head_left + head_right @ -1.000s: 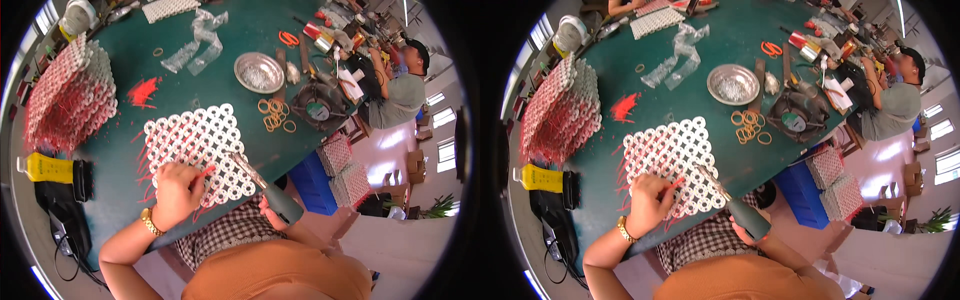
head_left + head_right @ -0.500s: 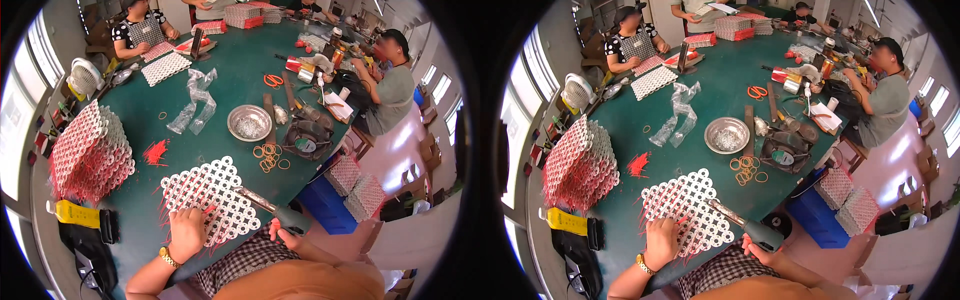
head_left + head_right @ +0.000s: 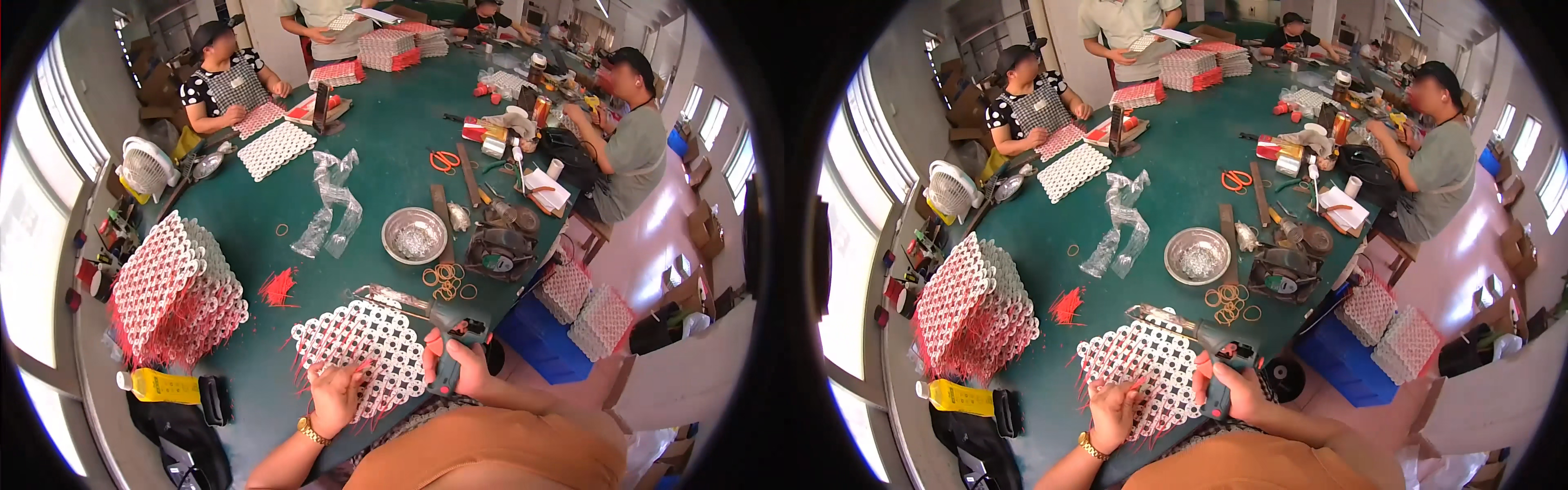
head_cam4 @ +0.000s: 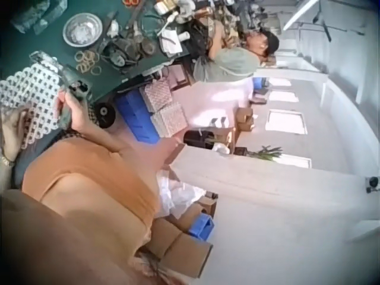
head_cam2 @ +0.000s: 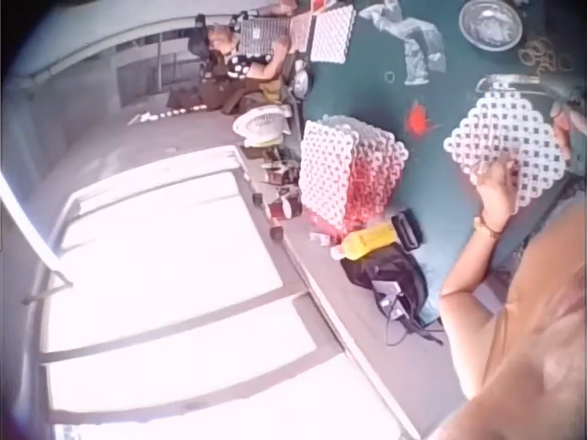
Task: The person inserts wires into a sheet of circular circuit boards and solders them using a soldering iron.
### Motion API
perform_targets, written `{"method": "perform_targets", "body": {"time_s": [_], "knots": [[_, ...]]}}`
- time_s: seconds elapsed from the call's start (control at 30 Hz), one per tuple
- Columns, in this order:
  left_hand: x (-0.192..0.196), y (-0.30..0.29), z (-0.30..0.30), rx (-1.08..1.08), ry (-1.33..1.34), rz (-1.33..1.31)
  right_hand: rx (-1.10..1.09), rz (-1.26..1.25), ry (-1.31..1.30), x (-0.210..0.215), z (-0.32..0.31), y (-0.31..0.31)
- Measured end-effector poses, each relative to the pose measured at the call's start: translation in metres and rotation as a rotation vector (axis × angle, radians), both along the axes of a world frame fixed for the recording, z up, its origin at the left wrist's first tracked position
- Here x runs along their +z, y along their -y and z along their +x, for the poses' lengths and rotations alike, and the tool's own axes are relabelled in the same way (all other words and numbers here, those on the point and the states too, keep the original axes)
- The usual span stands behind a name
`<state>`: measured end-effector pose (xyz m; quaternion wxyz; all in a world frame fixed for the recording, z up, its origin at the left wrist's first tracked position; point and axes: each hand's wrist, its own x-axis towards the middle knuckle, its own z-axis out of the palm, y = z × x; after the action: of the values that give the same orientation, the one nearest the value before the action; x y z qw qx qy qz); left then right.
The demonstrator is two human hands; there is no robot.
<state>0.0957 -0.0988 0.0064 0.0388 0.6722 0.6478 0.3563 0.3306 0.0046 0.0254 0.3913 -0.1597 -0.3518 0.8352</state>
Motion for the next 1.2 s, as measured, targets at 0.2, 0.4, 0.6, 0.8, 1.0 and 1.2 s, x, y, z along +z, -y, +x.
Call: {"method": "perform_targets", "body": {"time_s": [0.2,0.4,0.6,0.8,1.0,1.2], "knots": [[-0.001,0.003,-0.012,-0.123,0.179,0.020,-0.029,0.113,0.112,0.023,-0.045,-0.018],[0.010,0.001,-0.008,-0.132,0.212,0.036,0.105,0.129,0.259,-0.006,-0.067,-0.026],[0.032,-0.002,-0.003,-0.102,0.216,-0.033,0.218,0.084,0.233,0.005,-0.070,-0.028],[0.032,-0.019,0.005,-0.078,0.239,-0.119,0.278,0.116,0.149,-0.004,-0.061,-0.031],[0.043,-0.045,0.013,-0.136,0.180,-0.166,0.271,0.031,0.125,-0.006,-0.051,-0.037],[0.045,-0.078,0.016,-0.318,0.053,-0.091,0.255,0.109,0.152,-0.017,-0.035,-0.058]]}}
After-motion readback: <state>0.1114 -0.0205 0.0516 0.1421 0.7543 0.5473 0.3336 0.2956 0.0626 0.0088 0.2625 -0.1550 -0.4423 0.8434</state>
